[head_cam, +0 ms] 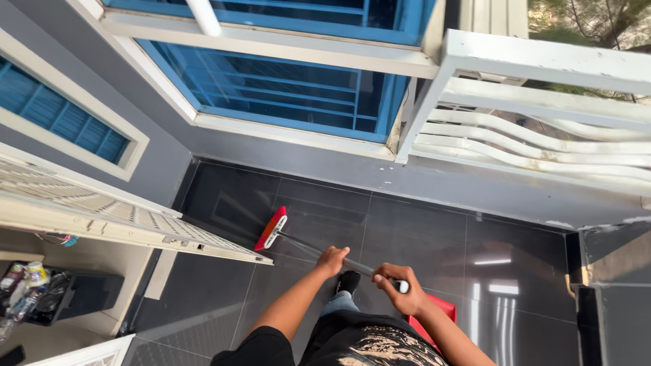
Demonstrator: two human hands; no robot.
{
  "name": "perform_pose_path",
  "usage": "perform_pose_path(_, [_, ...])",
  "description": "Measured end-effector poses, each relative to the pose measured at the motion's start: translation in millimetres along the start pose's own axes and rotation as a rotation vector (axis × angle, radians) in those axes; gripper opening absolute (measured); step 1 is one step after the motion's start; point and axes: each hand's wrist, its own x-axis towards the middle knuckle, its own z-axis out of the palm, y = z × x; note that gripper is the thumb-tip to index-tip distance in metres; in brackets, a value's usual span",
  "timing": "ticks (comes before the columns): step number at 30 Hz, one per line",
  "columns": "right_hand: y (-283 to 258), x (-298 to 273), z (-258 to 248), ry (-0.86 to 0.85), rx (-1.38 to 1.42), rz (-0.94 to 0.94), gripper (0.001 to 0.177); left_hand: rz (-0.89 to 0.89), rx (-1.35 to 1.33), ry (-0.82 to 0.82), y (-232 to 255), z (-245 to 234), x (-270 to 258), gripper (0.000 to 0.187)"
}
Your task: The person sweeps a tiled balcony floor using a squeegee and a dustpan, gathering debris from corners and pushing it into the pan.
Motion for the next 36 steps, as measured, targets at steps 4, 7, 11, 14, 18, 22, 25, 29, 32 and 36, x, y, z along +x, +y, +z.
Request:
perform_pose_path(4, [-17,-8,-46,0.077,0.014,0.040,0.024,0.130,-0.073,-0.265,35,37,13,0.065])
perform_pose_path(7, [-50,-38,-84,0.154,-0.144,0.038,0.022,0.563,-0.093,-0.390,81,82,7,0.059])
perform_pose_path(11, [-90,-69,-122,0.184,-0.278,0.350,0.023,0.417,-0.399,-0.708,144,132,-9,0.066])
perform_pose_path(14, [-97,-77,-109,0.531,-0.327,-0.170,0.030,0.417,-0.295,-0.790,175,141,-20,0.070])
perform_pose_path(18, [-110,-94,-115,0.431,-0.179,0.309,0.021,0.851,-0.007,-0.614,166,143,-18,0.047])
perform_pose_path(22, [-112,-86,-88,0.384,-0.114,-0.017,0.022,1.251,0.152,-0.380,121,108,-8,0.055])
perform_pose_path(25, [-97,-62,-82,0.356,-0.044,0.041,0.023,1.024,0.358,-0.403,101,78,19,0.013])
perform_pose_path(29, [-52,-14,-78,0.332,0.077,-0.126,0.027,0.451,0.174,-0.350,85,48,58,0.063])
perform_pose_path(32, [-26,-9,-72,0.310,0.150,0.032,0.033,0.475,0.191,-0.388,82,41,67,0.071])
perform_pose_path(36, [-22,-35,-83,0.405,0.095,0.198,0.029,0.592,0.164,-0.480,111,80,53,0.067])
